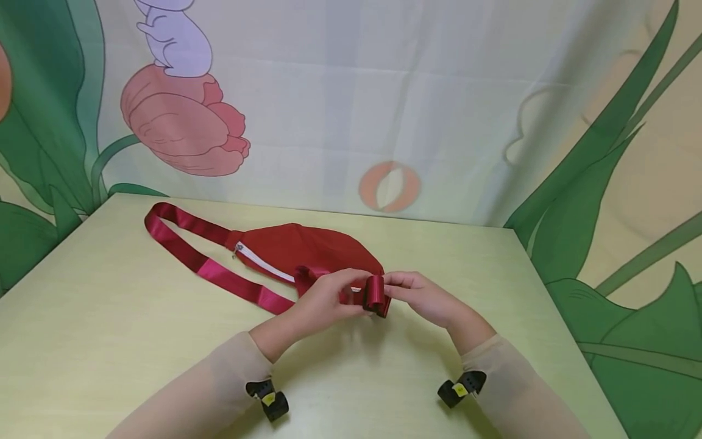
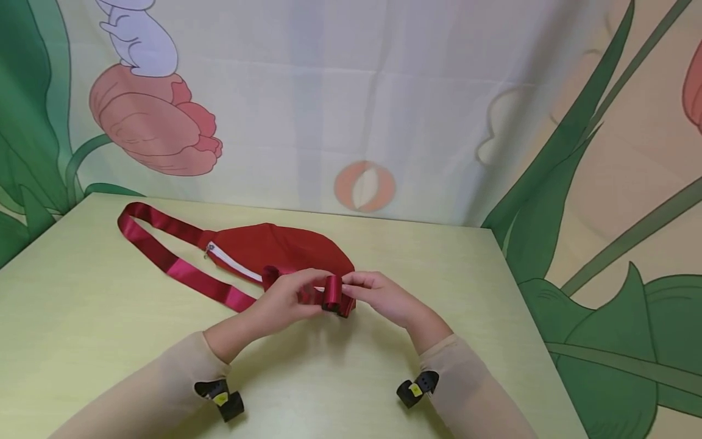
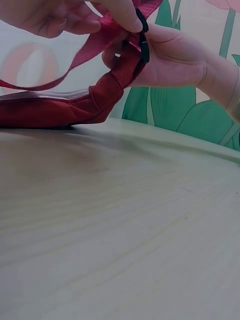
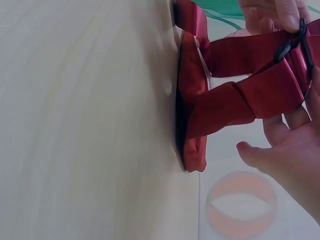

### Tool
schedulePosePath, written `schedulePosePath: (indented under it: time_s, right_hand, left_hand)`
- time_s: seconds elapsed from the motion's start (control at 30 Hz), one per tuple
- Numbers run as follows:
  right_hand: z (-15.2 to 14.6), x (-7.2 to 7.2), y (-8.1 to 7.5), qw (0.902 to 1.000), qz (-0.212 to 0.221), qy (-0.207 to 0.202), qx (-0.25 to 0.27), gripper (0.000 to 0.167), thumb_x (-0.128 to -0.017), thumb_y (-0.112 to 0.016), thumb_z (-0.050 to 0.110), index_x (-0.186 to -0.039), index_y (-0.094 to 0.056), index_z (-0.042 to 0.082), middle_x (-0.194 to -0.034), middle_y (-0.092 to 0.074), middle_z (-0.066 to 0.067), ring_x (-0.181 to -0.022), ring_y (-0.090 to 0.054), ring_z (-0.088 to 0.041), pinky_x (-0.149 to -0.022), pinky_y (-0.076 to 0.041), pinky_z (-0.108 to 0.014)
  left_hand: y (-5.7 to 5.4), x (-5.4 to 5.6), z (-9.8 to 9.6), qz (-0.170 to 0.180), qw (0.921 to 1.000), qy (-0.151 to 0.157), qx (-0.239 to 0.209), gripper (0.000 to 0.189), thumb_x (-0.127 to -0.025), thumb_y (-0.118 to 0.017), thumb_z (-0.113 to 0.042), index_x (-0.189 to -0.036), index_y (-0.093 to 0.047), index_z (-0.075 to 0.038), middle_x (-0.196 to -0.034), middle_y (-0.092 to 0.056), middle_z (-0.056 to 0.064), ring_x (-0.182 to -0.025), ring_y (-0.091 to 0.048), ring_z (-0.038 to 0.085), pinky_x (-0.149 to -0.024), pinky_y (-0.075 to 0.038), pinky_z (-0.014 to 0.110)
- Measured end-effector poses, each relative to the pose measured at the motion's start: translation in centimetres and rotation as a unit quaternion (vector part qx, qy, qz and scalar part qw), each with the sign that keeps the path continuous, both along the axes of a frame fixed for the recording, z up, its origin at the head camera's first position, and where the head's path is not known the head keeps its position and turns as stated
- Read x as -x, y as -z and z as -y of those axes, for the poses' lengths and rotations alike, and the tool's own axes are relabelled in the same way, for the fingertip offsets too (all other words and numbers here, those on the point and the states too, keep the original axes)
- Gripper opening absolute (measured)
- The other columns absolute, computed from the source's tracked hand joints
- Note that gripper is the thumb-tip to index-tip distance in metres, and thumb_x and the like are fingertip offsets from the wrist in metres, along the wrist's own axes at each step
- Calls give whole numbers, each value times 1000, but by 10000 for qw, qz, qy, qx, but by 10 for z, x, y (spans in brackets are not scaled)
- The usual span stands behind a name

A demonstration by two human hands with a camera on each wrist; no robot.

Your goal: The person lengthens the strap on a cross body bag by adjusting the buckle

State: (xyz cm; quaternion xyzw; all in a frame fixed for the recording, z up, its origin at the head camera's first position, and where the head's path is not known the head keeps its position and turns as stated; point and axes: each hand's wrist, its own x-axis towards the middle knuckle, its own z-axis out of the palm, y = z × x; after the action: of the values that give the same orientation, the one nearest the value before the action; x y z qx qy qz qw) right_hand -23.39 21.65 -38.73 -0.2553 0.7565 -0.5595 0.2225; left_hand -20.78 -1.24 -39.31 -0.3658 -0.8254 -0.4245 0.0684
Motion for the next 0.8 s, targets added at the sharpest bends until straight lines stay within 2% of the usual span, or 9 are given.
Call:
schedulePosePath:
  time_s: [0.1,0.17,0.27,0.33,0.37,0.43,0.57,0.67,0.8]
  right_hand:
    - [-1,-1,0,9999,-36,65,-146,31,-96,-51,25,-115,-60,1,-108,-62,-5,-112,-47,-26,-101,-25,-57]
    - [-3,0,0,9998,-37,69,-157,31,-96,-51,25,-114,-60,1,-108,-61,-6,-112,-47,-27,-101,-25,-55]
    - [-7,1,2,9999,58,65,-74,33,-96,-52,26,-115,-60,0,-107,-62,-5,-111,-46,-26,-102,-24,-54]
    - [-8,1,3,9999,135,63,-38,34,-96,-52,26,-115,-59,-1,-105,-62,-5,-110,-47,-26,-102,-23,-55]
    - [-8,1,3,9998,149,70,-56,34,-96,-53,26,-116,-59,-1,-105,-62,-5,-109,-47,-26,-102,-23,-56]
    - [-8,0,4,9998,173,84,-104,35,-95,-53,26,-117,-59,0,-106,-63,-4,-109,-48,-25,-102,-23,-56]
    - [-7,0,3,9998,66,92,-186,36,-96,-52,27,-119,-58,1,-111,-62,-5,-111,-49,-25,-103,-22,-57]
    - [-6,0,2,9997,17,98,-207,36,-96,-52,28,-119,-59,2,-110,-63,-6,-111,-49,-25,-102,-22,-57]
    - [-5,1,3,9997,-16,6,-232,34,-96,-52,27,-118,-60,3,-109,-63,-6,-110,-50,-25,-102,-24,-54]
  left_hand:
    - [1,1,2,-220,9996,-86,160,42,-76,-78,-12,-115,-62,-6,-102,-61,1,-76,-54,10,-67,-48,21]
    - [0,2,4,-393,9975,-310,492,39,-77,-77,-15,-113,-64,-8,-102,-62,1,-77,-54,10,-67,-48,21]
    - [1,4,8,-720,9863,-856,1210,39,-78,-77,-21,-114,-65,-11,-104,-62,0,-81,-56,10,-67,-48,22]
    - [2,4,8,-914,9791,-1040,1491,40,-77,-77,-23,-114,-65,-12,-106,-62,-1,-87,-58,11,-71,-50,24]
    - [2,4,8,-998,9780,-1001,1534,43,-77,-78,-24,-116,-64,-12,-108,-62,-1,-91,-59,11,-73,-50,24]
    - [2,1,6,-1128,9807,-746,1410,48,-76,-78,-24,-119,-61,-11,-111,-62,0,-98,-58,12,-79,-50,26]
    - [-2,-3,-1,-1179,9898,-188,782,50,-75,-79,-22,-120,-60,-12,-107,-61,-3,-95,-58,9,-80,-49,23]
    - [-4,-4,-3,-1045,9931,-182,498,44,-75,-80,-19,-115,-63,-13,-106,-57,-4,-89,-56,7,-76,-49,20]
    - [-6,-4,-4,-678,9954,-210,651,42,-75,-80,-19,-112,-60,-11,-109,-59,-3,-94,-56,9,-80,-48,21]
